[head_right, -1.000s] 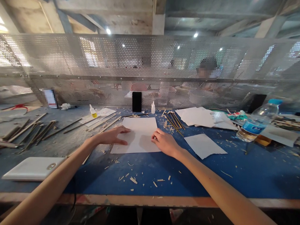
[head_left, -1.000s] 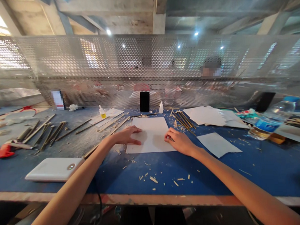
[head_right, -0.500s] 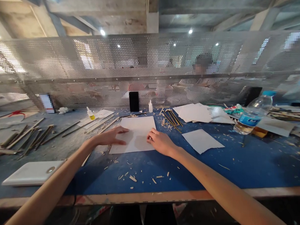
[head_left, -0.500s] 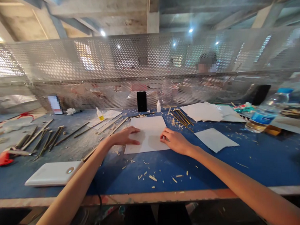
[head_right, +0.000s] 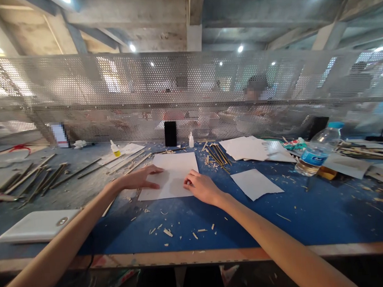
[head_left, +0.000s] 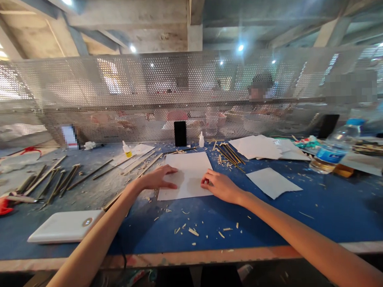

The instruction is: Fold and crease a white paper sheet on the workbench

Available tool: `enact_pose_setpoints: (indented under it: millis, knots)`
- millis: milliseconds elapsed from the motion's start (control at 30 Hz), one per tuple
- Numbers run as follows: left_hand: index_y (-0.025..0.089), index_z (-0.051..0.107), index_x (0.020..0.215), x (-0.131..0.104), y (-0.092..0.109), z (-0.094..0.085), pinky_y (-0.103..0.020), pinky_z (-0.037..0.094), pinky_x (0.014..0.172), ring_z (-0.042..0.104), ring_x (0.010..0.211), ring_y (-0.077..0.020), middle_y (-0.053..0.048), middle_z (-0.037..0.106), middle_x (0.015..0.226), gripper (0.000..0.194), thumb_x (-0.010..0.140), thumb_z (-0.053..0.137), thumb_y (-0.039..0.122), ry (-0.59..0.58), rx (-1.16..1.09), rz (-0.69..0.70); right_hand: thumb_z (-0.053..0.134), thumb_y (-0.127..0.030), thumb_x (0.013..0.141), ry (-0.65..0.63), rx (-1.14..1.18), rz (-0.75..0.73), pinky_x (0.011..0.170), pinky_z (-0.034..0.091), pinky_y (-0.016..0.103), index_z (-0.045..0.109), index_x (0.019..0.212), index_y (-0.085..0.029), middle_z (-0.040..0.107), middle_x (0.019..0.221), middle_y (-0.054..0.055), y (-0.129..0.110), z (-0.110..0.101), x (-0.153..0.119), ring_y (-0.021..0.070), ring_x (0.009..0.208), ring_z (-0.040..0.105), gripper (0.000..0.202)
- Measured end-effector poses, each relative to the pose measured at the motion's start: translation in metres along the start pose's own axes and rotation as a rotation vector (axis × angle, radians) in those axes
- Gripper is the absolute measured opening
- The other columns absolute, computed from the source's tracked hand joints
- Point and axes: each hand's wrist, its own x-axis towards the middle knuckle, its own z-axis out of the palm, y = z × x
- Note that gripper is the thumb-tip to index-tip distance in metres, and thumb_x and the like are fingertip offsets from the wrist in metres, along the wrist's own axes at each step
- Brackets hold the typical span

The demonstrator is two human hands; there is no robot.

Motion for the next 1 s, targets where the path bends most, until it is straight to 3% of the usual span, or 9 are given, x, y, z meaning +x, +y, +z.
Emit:
enact_pose_setpoints:
  millis: [367,600,1000]
  knots:
    - [0.023,0.05,0.136,-0.001,0.01,-0.004,-0.041,0.035,0.105,0.048,0.124,-0.0321,-0.011,0.052,0.136,0.076,0.075,0.067,0.066,-0.011,0.032,-0.007,0.065,-0.027,0.089,0.056,-0.004,-0.012,0.07,0.042,0.025,0.067,0.085,-0.021,0.063,0.087,0.0,0.005,-0.003,0.001,0.0135,0.077,0.061,0.007]
    - [0.024,0.048,0.136,-0.001,0.012,-0.006,-0.041,0.035,0.104,0.048,0.124,-0.0313,-0.011,0.051,0.136,0.075,0.077,0.067,0.065,-0.022,0.034,-0.005,0.063,-0.027,0.09,0.071,-0.067,-0.051,0.071,0.042,0.025,0.07,0.091,-0.023,0.065,0.091,0.001,0.002,-0.002,0.0,0.014,0.079,0.062,0.008]
    - [0.024,0.048,0.135,-0.002,0.008,-0.003,-0.041,0.035,0.105,0.048,0.123,-0.0309,-0.011,0.051,0.136,0.075,0.076,0.067,0.067,-0.008,0.012,-0.011,0.065,-0.028,0.088,0.063,0.033,0.045,0.072,0.043,0.026,0.068,0.087,-0.021,0.063,0.09,0.0,0.011,-0.001,0.003,0.0137,0.078,0.061,0.008]
